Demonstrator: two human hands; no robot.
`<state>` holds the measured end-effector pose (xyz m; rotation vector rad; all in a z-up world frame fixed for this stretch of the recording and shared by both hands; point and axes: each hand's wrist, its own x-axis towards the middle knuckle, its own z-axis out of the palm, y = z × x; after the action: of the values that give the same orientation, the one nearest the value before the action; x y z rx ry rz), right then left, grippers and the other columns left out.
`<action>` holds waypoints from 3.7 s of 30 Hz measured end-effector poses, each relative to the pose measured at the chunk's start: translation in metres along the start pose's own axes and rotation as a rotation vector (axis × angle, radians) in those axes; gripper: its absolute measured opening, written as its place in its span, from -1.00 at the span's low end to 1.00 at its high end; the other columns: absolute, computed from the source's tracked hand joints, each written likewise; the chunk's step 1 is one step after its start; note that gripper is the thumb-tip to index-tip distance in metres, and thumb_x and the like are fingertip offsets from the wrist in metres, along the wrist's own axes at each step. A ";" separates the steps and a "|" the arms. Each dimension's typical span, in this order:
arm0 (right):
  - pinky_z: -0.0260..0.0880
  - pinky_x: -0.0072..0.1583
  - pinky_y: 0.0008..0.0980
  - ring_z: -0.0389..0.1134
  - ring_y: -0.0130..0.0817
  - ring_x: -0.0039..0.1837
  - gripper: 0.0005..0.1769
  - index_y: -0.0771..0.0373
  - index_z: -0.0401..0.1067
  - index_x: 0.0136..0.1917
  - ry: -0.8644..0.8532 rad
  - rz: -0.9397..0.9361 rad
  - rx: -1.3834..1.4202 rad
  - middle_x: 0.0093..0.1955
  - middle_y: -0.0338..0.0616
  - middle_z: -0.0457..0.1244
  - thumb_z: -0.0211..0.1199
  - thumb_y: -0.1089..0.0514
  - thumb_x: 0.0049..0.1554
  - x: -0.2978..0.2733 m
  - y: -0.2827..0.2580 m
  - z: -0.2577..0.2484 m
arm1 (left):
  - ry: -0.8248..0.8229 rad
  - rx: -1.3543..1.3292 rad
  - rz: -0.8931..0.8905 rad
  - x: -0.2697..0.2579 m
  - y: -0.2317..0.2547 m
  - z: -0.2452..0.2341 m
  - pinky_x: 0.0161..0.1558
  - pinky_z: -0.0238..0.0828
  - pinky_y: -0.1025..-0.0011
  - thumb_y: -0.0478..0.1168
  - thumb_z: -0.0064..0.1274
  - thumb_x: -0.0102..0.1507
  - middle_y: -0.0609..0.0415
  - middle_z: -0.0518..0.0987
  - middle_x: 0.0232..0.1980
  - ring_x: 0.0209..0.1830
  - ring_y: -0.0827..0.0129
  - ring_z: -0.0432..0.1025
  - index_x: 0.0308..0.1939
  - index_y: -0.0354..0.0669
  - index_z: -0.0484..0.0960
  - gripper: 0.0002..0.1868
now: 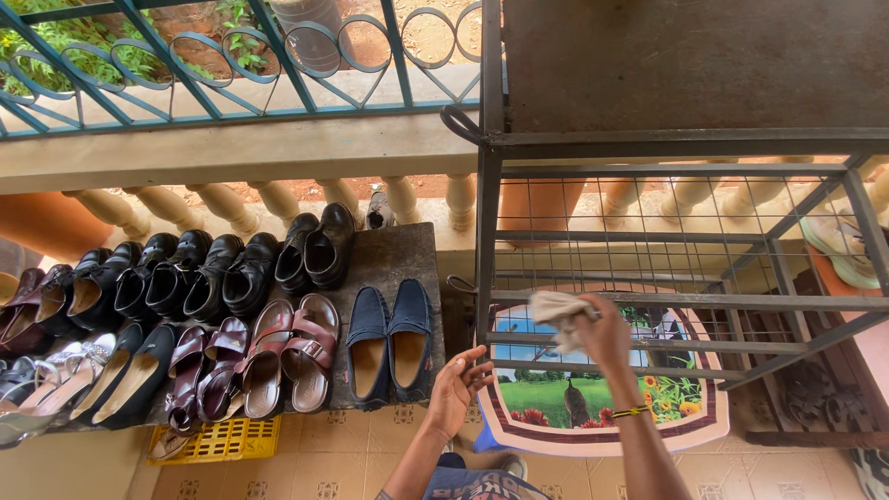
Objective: The person cleans a multi-tiered metal rack and a small wooden table using a cloth, wiping the bars, the flat top surface, and the tabletop.
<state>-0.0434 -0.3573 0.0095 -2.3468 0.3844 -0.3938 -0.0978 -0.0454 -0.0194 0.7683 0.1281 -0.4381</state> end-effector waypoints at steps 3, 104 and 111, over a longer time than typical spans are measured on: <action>0.46 0.11 -0.04 0.44 -0.12 0.13 -0.64 0.02 0.57 0.19 0.185 0.288 -0.110 0.17 -0.09 0.41 0.36 0.14 0.10 0.018 0.040 -0.043 | 0.010 -0.014 0.003 -0.002 0.004 -0.001 0.25 0.49 0.23 -0.03 -0.07 0.36 -0.04 0.50 0.34 0.22 0.25 0.47 0.24 -0.26 0.50 -0.52; 0.57 -0.18 -0.50 0.47 -0.29 -0.22 -0.55 0.49 0.59 0.05 -0.895 0.170 0.659 -0.23 0.06 0.40 0.33 0.00 0.16 0.134 -0.021 -0.034 | -0.101 -0.404 -0.031 0.059 0.013 0.026 0.41 0.28 0.04 0.18 -0.35 0.38 -0.29 0.39 0.43 0.43 -0.03 0.30 0.41 -0.38 0.29 -0.25; 0.48 -0.24 -0.38 0.47 -0.28 -0.23 -0.60 0.34 0.53 0.10 -0.129 0.282 0.211 -0.10 0.03 0.44 0.38 0.06 0.06 0.162 0.046 -0.087 | -0.320 -0.591 0.056 0.074 0.047 0.049 0.46 0.16 -0.05 0.35 -0.31 0.34 -0.29 0.34 0.45 0.46 -0.07 0.23 0.41 -0.34 0.28 -0.14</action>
<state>0.0634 -0.5039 0.0654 -2.0629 0.5733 -0.1395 -0.0128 -0.0744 0.0260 0.1163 -0.0648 -0.4346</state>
